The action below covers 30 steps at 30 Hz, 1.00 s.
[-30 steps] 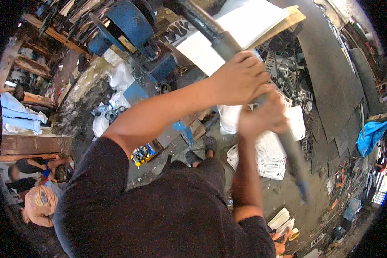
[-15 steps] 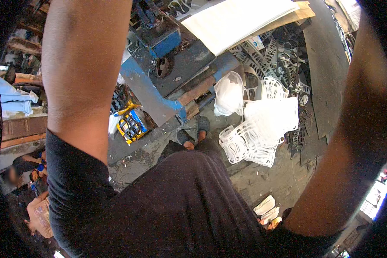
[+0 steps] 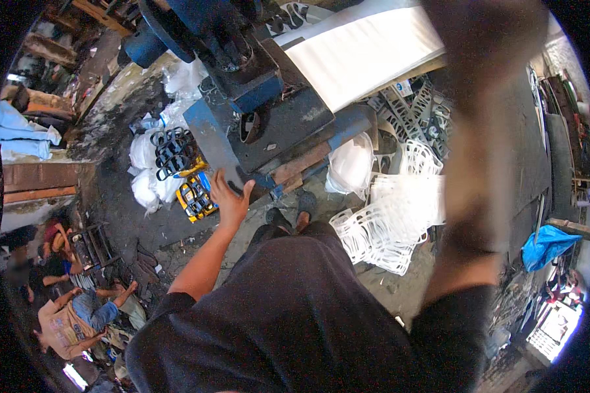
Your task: The person places white plastic sheets under a press, then positions blue slipper soles on the sheet and operates the press to cut them. The person repeats this process multiple times, stacking the cut slipper soles and occasionally handling the plastic sheets.
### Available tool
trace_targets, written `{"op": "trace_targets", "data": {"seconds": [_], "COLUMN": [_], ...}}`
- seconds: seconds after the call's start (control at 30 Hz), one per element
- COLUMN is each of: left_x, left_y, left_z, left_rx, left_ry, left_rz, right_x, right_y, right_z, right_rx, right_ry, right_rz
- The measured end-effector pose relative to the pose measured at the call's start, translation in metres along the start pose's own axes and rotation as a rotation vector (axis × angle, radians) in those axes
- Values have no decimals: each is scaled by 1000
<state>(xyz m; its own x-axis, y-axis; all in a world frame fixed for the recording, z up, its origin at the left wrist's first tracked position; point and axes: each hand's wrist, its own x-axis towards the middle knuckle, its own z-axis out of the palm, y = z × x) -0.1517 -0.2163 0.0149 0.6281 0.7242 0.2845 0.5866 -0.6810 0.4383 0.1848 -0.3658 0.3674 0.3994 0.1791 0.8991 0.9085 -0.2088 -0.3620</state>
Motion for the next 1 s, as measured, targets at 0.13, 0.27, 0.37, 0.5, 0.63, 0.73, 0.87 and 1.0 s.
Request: {"op": "trace_targets", "data": {"seconds": [0.13,0.27,0.37,0.5,0.63,0.73,0.87,1.0], "left_x": [62,81,83,76,45,41,75,95], "left_y": [32,12,-10,-1,-15,-9,-29,-31], "left_z": [38,51,54,32,6,4,70,84], "left_rx": [143,98,124,78,-80,-344,-399,-807], "left_ry": [-267,-311,-360,-243,-406,-174,-171,-535], "left_rz": [223,488,586,695,364,-145,-227,-671], "right_x": [-209,-323,-330,-357,-374,-369,-378,-381], "right_y": [117,154,162,163,116,63,43,43], "right_z": [27,68,84,79,66,54,68,70], "right_rx": [86,312,428,639,768,741,767,714], "right_ry": [-84,-207,-316,-290,-332,-390,-528,-560], "right_rz": [1061,1547,1621,1696,1698,1826,1818,1788]}}
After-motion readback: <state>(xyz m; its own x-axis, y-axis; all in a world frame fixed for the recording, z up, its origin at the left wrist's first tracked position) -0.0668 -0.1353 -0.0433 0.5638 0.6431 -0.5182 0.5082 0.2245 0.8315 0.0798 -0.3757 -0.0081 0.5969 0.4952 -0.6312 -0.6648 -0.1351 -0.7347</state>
